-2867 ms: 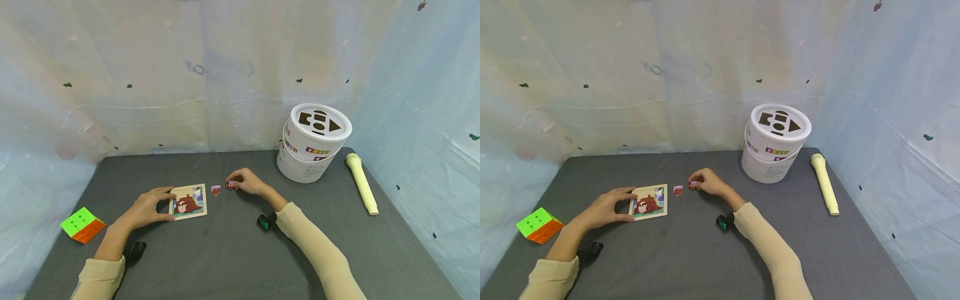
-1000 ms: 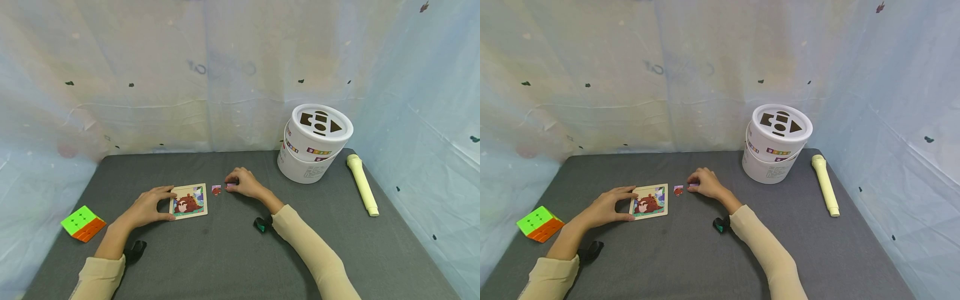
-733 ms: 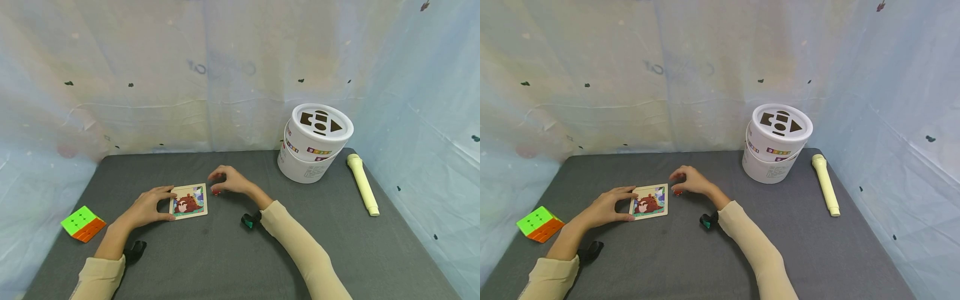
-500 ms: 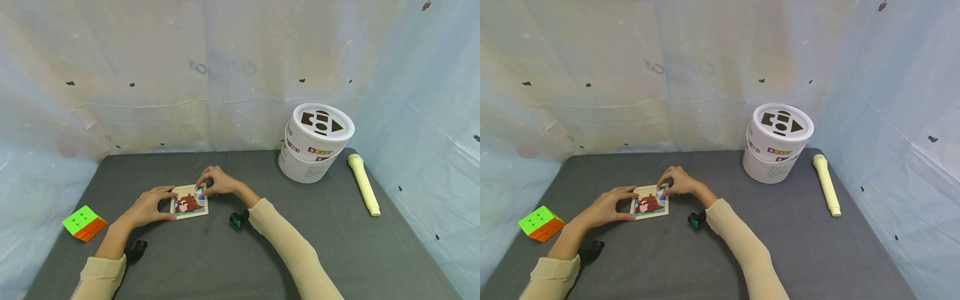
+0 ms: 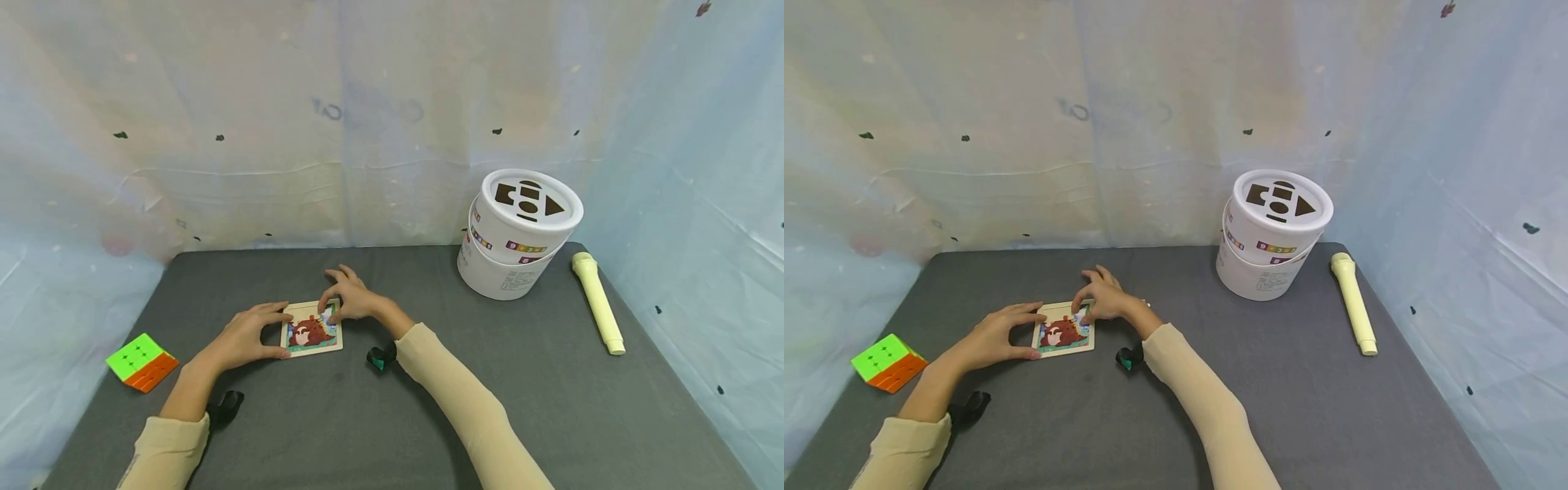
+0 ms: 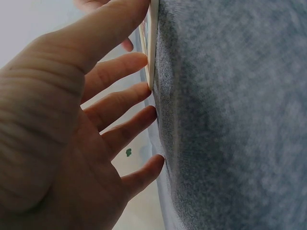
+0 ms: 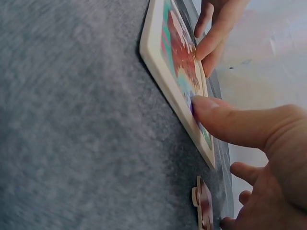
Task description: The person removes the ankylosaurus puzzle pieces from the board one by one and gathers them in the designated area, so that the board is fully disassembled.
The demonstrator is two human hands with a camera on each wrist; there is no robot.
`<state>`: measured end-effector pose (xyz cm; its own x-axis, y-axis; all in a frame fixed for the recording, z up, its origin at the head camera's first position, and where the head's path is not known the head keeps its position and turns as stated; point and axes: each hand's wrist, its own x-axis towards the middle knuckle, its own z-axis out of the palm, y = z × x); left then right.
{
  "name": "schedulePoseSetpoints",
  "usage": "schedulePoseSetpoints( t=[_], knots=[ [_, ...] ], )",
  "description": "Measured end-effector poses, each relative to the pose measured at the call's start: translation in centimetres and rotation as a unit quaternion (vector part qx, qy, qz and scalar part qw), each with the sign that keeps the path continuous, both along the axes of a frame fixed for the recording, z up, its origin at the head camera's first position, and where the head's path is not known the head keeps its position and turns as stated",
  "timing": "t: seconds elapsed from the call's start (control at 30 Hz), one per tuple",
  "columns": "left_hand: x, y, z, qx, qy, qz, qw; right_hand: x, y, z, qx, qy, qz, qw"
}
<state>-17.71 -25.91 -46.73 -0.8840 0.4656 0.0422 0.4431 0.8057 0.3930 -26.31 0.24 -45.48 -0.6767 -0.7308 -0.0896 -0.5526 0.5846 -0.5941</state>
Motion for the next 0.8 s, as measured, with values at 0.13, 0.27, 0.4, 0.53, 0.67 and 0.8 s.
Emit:
schedulePoseSetpoints(
  t=[0.13, 0.27, 0.4, 0.53, 0.67, 0.8],
  knots=[
    [0.06, 0.02, 0.08, 0.001, -0.002, 0.001, 1.0000, 0.01, -0.12, -0.28, 0.007, 0.011, 0.004, 0.9999],
    [0.05, 0.04, 0.09, 0.004, -0.002, 0.002, 1.0000, 0.14, -0.27, -0.29, 0.005, 0.035, 0.012, 0.9993],
    [0.02, 0.09, 0.16, 0.004, -0.001, 0.003, 1.0000, 0.38, -0.33, -0.06, -0.002, 0.050, 0.018, 0.9986],
    [0.04, 0.10, 0.13, 0.005, 0.000, 0.002, 1.0000, 0.51, -0.23, -0.12, -0.010, 0.050, 0.026, 0.9984],
    [0.09, 0.10, 0.02, 0.006, -0.001, 0.004, 1.0000, 0.47, -0.13, -0.36, -0.020, 0.054, 0.029, 0.9979],
    [0.07, 0.07, -0.11, 0.004, -0.003, 0.007, 1.0000, 0.49, -0.10, -0.41, -0.021, 0.063, 0.026, 0.9974]
  ],
)
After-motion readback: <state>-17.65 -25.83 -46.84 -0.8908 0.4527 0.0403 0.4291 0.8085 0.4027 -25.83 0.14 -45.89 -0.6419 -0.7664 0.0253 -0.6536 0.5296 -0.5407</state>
